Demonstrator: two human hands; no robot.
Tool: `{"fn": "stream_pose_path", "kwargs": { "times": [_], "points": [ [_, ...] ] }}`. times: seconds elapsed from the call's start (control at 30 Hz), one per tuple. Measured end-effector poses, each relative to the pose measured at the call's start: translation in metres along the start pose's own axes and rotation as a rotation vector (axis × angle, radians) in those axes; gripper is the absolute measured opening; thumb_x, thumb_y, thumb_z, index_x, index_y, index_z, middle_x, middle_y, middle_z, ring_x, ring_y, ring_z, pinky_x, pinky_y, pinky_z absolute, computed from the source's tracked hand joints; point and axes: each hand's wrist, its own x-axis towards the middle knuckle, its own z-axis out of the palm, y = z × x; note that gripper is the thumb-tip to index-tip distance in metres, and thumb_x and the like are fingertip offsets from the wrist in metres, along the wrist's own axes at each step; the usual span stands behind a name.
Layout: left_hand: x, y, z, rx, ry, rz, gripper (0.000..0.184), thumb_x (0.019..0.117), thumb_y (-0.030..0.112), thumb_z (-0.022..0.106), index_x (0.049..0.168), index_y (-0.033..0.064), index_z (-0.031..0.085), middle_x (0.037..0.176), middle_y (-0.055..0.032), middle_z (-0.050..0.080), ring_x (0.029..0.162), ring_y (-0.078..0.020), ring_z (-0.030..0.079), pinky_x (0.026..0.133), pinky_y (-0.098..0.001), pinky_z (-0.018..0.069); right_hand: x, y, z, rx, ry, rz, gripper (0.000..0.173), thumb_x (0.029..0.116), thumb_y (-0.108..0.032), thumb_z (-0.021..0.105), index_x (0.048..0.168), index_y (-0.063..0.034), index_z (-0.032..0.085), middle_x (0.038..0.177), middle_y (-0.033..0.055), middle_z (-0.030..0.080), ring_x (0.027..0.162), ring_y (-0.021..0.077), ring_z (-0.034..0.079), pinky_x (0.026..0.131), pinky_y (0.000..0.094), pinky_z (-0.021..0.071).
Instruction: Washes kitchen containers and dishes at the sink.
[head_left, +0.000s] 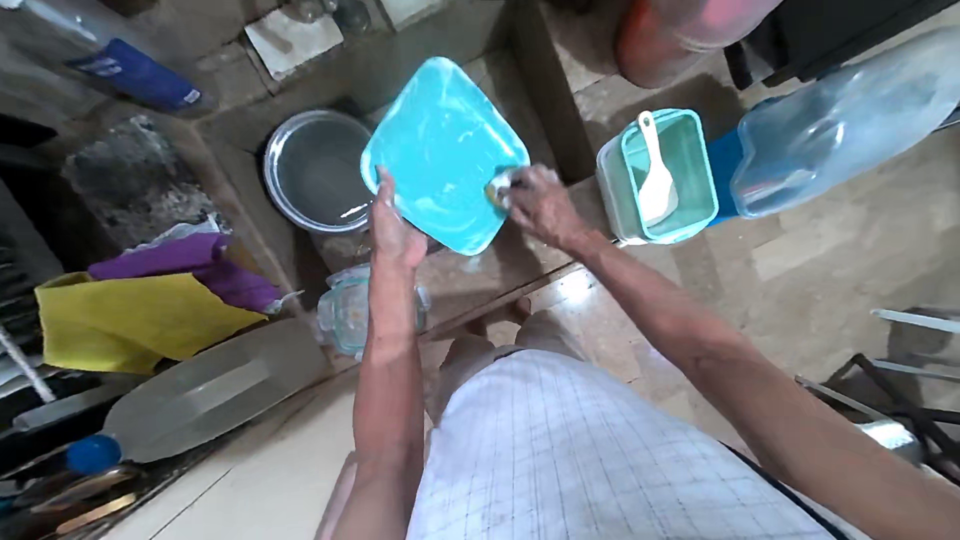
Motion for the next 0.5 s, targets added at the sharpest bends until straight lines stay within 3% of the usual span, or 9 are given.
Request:
{"fn": "stream_pose_path", "kwargs": {
  "times": [0.13,0.23,0.33,0.43,0.5],
  "points": [
    [0.003,-0.006,0.004,-0.041,0.051,0.041,0.052,0.1110,0.045,0.035,0.151,0.0124,0.041,0.139,-0.0134,0.061,0.127,-0.0293,0.061,0.103,-0.0546,0.0538,0.039,0.004,-0.002,-0.065,0.160,0.185,0.027,0.1011,-0.023,0.059,0.116,-0.0112,0.077,0.125,0.0162,0.067,0.120,0.0359,0.060,0.099,0.0527,0.0480],
    [0.010,-0.017,0.011,-0.084,0.126,0.105,0.051,0.1115,0.044,0.035,0.149,0.0092,0.042,0.135,-0.0146,0.061,0.124,-0.0281,0.062,0.102,-0.0530,0.0541,0.015,-0.036,0.023,0.018,0.101,0.070,0.029,0.1003,-0.027,0.059,0.117,-0.0110,0.077,0.120,0.0158,0.069,0.117,0.0349,0.062,0.100,0.0533,0.0493],
    [0.009,-0.035,-0.001,0.111,0.158,0.071,0.053,0.1104,0.042,0.042,0.152,0.0085,0.039,0.136,-0.0151,0.061,0.122,-0.0267,0.064,0.101,-0.0498,0.0564,-0.003,-0.032,0.036,0.120,-0.033,-0.124,0.026,0.0983,-0.028,0.061,0.114,-0.0158,0.078,0.119,0.0107,0.071,0.119,0.0330,0.060,0.099,0.0532,0.0474],
    [0.005,-0.053,-0.017,0.264,0.092,0.014,0.053,0.1077,0.032,0.052,0.152,0.0071,0.038,0.136,-0.0149,0.061,0.121,-0.0248,0.064,0.101,-0.0463,0.0563,0.007,-0.016,0.036,0.115,0.032,0.013,0.023,0.0969,-0.022,0.065,0.115,-0.0166,0.079,0.124,0.0104,0.070,0.123,0.0339,0.059,0.101,0.0545,0.0470],
    [0.010,-0.065,-0.024,0.380,0.069,-0.041,0.054,0.1054,0.037,0.056,0.149,0.0065,0.044,0.133,-0.0141,0.063,0.119,-0.0229,0.065,0.100,-0.0447,0.0568,0.004,-0.018,0.048,0.112,0.077,0.083,0.022,0.0962,-0.021,0.067,0.115,-0.0161,0.079,0.125,0.0116,0.068,0.124,0.0334,0.057,0.102,0.0531,0.0468]
  ]
}}
